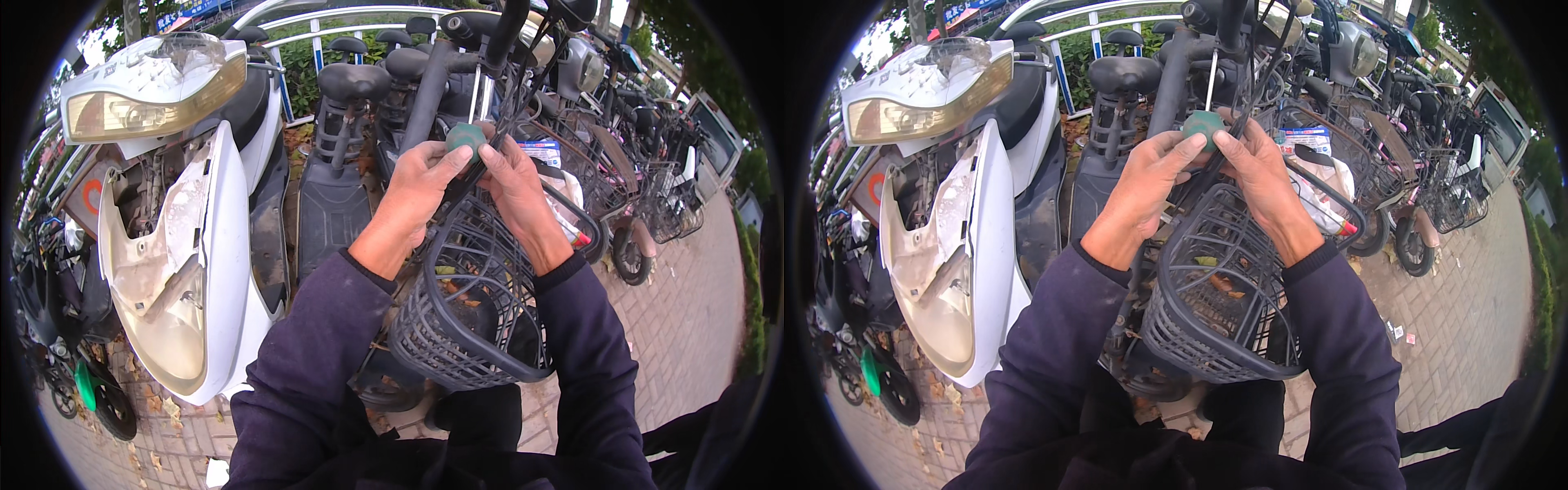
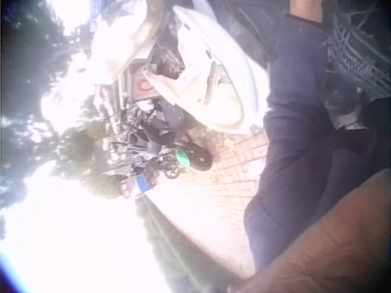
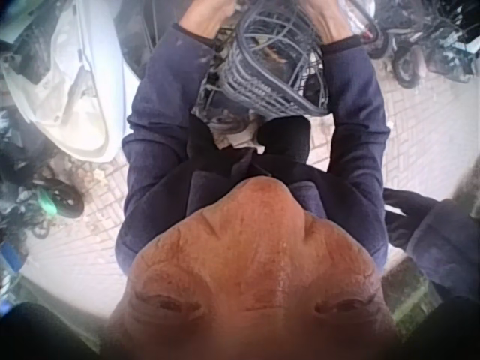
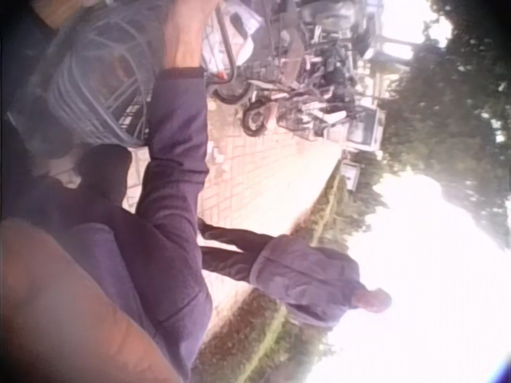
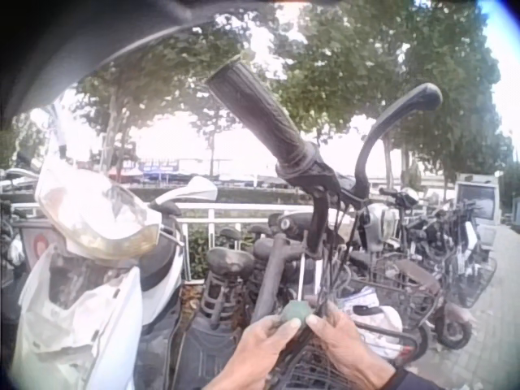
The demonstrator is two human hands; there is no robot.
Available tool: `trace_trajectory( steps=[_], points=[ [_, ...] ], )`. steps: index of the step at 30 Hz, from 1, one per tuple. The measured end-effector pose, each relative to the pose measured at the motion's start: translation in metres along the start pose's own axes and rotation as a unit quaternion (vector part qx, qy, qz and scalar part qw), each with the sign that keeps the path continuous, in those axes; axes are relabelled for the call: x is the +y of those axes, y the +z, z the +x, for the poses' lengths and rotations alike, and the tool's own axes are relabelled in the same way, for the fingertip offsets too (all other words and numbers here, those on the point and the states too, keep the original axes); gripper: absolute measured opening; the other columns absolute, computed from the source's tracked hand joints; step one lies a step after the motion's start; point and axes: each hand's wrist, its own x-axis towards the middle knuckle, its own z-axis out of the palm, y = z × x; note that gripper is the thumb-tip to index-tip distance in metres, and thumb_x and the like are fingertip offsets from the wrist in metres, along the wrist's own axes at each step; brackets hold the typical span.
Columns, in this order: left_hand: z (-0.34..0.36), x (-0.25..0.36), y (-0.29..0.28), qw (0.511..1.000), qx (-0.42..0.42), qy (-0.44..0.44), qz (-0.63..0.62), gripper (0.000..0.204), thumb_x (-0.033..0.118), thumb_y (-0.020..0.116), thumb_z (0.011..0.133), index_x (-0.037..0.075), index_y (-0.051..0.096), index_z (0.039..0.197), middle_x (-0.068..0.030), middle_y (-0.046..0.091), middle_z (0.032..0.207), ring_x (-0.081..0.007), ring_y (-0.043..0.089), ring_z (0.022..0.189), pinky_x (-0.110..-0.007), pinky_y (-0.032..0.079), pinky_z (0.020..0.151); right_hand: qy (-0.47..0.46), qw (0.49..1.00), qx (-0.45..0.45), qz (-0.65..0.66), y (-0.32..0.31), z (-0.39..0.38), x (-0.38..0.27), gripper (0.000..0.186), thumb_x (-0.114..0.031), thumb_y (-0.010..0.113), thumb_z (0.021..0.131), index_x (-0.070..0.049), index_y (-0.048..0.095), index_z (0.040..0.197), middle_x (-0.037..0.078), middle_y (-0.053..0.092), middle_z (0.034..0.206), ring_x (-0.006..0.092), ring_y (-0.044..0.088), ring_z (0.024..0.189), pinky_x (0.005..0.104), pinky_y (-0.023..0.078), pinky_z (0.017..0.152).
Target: The person removes a beige plastic cover from the bicycle handlebar area, then uses a screwdriver to tighten screws on the handlebar stem and basket mount. The person repeatedly adjusts and tightens the same fasteners while holding the handlebars.
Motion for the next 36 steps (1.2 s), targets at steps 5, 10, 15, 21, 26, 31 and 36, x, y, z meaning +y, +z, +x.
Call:
trace_trajectory(
  steps=[5,10,15,21,26,31,36],
  points=[
    [0.002,-0.004,0.005,0.995,0.05,0.007,-0.081,0.053,0.028,0.079,0.094,-0.003,0.052,0.127,-0.0154,0.069,0.117,-0.0204,0.067,0.108,-0.035,0.051,0.09,-0.028,0.98,0.089,-0.174,-0.011,-0.009,-0.016,0.06,-0.026,0.076,0.093,0.005,0.052,0.139,0.014,0.068,0.121,0.0188,0.066,0.109,0.0324,0.055,0.087],
    [0.004,-0.006,0.008,0.983,0.082,0.019,-0.164,0.051,0.015,0.083,0.089,-0.002,0.047,0.121,-0.0152,0.07,0.112,-0.0172,0.07,0.094,-0.03,0.057,0.074,-0.255,0.843,0.265,-0.392,-0.04,0.023,-0.089,0.032,-0.024,0.065,0.1,0.0,0.064,0.12,0.007,0.067,0.109,0.0154,0.063,0.1,0.0317,0.05,0.094],
    [0.009,-0.011,0.015,0.983,0.106,0.037,-0.148,0.053,0.012,0.085,0.085,0.0,0.046,0.118,-0.0138,0.069,0.108,-0.0151,0.068,0.091,-0.028,0.056,0.07,-0.283,0.797,0.008,-0.534,-0.051,0.114,-0.163,0.046,-0.039,0.06,0.105,-0.007,0.065,0.137,0.008,0.068,0.127,0.016,0.061,0.12,0.0314,0.045,0.104],
    [0.015,-0.018,0.017,0.989,0.08,0.059,-0.106,0.058,0.012,0.086,0.084,0.002,0.039,0.118,-0.0082,0.062,0.098,-0.0112,0.059,0.076,-0.026,0.05,0.058,-0.188,0.815,-0.123,-0.534,-0.032,0.135,-0.165,0.042,-0.037,0.061,0.104,-0.004,0.068,0.129,0.007,0.07,0.119,0.0162,0.062,0.112,0.0319,0.047,0.096],
    [0.017,-0.016,0.017,0.992,0.061,0.052,-0.095,0.055,0.01,0.081,0.088,0.001,0.037,0.12,-0.0092,0.06,0.1,-0.0099,0.058,0.076,-0.024,0.047,0.052,-0.175,0.817,-0.137,-0.532,-0.018,0.136,-0.168,0.04,-0.037,0.063,0.104,-0.002,0.071,0.122,0.007,0.071,0.112,0.0164,0.064,0.105,0.0324,0.049,0.09],
    [0.017,-0.016,0.023,0.98,0.088,0.063,-0.165,0.052,0.008,0.076,0.09,-0.003,0.041,0.127,-0.0111,0.06,0.106,-0.012,0.062,0.085,-0.022,0.05,0.054,-0.136,0.827,-0.138,-0.528,-0.01,0.139,-0.171,0.039,-0.035,0.066,0.102,-0.001,0.071,0.122,0.007,0.072,0.111,0.0167,0.064,0.104,0.0313,0.051,0.091],
    [0.025,-0.02,0.026,0.991,0.097,0.087,-0.038,0.051,0.012,0.074,0.094,0.0,0.045,0.135,-0.0067,0.06,0.104,-0.0114,0.059,0.083,-0.025,0.047,0.058,-0.154,0.828,-0.169,-0.513,-0.005,0.14,-0.17,0.039,-0.032,0.068,0.101,0.001,0.07,0.122,0.007,0.071,0.11,0.0163,0.063,0.101,0.0309,0.051,0.089]
  ],
)
